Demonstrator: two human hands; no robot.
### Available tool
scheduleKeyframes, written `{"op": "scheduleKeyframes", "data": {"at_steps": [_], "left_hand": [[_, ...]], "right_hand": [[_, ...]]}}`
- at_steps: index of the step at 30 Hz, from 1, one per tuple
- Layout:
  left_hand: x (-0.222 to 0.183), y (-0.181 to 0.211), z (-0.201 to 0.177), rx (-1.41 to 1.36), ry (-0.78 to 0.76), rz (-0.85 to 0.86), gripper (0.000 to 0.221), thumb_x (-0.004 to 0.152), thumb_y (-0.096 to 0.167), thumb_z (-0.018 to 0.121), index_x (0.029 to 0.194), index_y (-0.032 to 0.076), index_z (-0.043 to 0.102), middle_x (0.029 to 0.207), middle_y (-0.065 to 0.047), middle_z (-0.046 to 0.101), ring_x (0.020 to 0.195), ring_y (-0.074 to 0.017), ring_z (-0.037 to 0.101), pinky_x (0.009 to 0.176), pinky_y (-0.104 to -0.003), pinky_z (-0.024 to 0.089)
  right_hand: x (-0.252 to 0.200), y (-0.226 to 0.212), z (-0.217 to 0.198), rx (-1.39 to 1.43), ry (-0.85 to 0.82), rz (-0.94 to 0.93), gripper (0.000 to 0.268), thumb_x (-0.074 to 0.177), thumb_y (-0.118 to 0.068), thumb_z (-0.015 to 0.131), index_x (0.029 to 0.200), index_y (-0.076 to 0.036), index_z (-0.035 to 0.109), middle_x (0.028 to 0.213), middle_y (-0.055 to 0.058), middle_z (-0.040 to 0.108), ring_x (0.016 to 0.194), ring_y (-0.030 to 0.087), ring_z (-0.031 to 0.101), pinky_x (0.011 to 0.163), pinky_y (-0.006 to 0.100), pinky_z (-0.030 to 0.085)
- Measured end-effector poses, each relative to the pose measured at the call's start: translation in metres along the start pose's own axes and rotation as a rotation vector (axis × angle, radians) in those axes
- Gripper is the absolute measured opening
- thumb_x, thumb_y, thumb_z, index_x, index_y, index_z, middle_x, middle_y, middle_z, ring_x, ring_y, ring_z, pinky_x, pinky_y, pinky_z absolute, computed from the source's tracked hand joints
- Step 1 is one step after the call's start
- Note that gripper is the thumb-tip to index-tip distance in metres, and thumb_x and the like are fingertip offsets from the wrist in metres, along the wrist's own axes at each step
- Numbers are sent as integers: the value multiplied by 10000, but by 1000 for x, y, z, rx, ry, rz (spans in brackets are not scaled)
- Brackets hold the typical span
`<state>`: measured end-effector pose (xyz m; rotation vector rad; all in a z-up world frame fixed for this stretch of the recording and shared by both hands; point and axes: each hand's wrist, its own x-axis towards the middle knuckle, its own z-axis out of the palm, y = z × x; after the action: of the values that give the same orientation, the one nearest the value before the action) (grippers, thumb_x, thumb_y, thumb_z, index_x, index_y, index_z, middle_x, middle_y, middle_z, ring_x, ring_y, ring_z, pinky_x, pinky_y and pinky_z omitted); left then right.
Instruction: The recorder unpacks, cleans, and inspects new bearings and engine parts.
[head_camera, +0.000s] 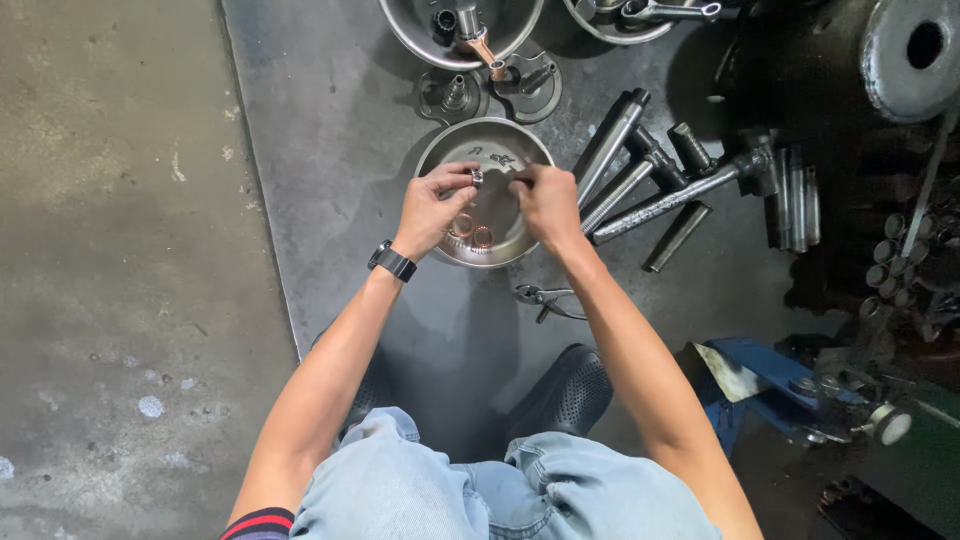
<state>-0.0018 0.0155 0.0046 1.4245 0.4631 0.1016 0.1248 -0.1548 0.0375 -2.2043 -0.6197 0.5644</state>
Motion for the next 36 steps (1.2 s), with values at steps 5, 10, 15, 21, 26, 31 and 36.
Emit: {"op": "scheduleKeyframes", "data": {"at_steps": [5,10,15,21,26,31,36], "left_hand": [[3,-5,-1,44,29,12,204,900,42,721,1092,-1,775,1307,-91,714,1103,-170,699,884,-290,591],[5,-12,1,37,27,29,189,935,61,745,1103,-17,780,1303,-112,723,1100,-176,704,892,-297,589],[4,-10,1,-277,5,-126,218,952,92,717,1126,-34,752,1327,-115,677,1048,-159,707,849,-302,658],[0,-2,5,-282,-19,-101,216,965,79,709,1138,-43,753,1357,-118,660,1077,-165,703,861,-298,656],[-3,16,7,-178,-35,-82,224,954,73,698,1142,-36,751,1374,-109,651,1048,-158,711,824,-272,644],[-2,19,11,-75,-58,-111,243,933,61,671,1143,-31,751,1381,-93,652,964,-141,726,742,-239,617],[6,6,3,-252,-10,-65,208,972,37,681,1151,-49,742,1403,-127,632,1064,-161,707,854,-277,643]], "right_hand": [[1,45,43,-382,-6,-58,132,883,-112,747,895,19,747,869,256,711,821,429,705,775,501,566],[7,16,31,-509,-37,-82,277,773,-190,802,884,41,698,859,264,681,805,460,689,726,526,560],[10,-9,1,-50,27,48,191,837,-84,768,936,55,681,827,208,732,732,287,751,712,367,590],[9,-4,-4,624,-185,191,170,895,-23,712,1050,34,753,922,74,768,777,100,721,698,233,611],[7,-18,-5,591,-201,198,200,871,-55,773,1046,36,739,878,68,749,719,82,674,610,221,559],[7,-13,-4,557,-189,215,198,860,-73,801,1015,33,738,866,57,746,699,68,657,566,207,527],[10,-6,5,370,-61,296,216,929,-139,754,1048,41,764,777,120,737,649,135,654,571,270,519]]}}
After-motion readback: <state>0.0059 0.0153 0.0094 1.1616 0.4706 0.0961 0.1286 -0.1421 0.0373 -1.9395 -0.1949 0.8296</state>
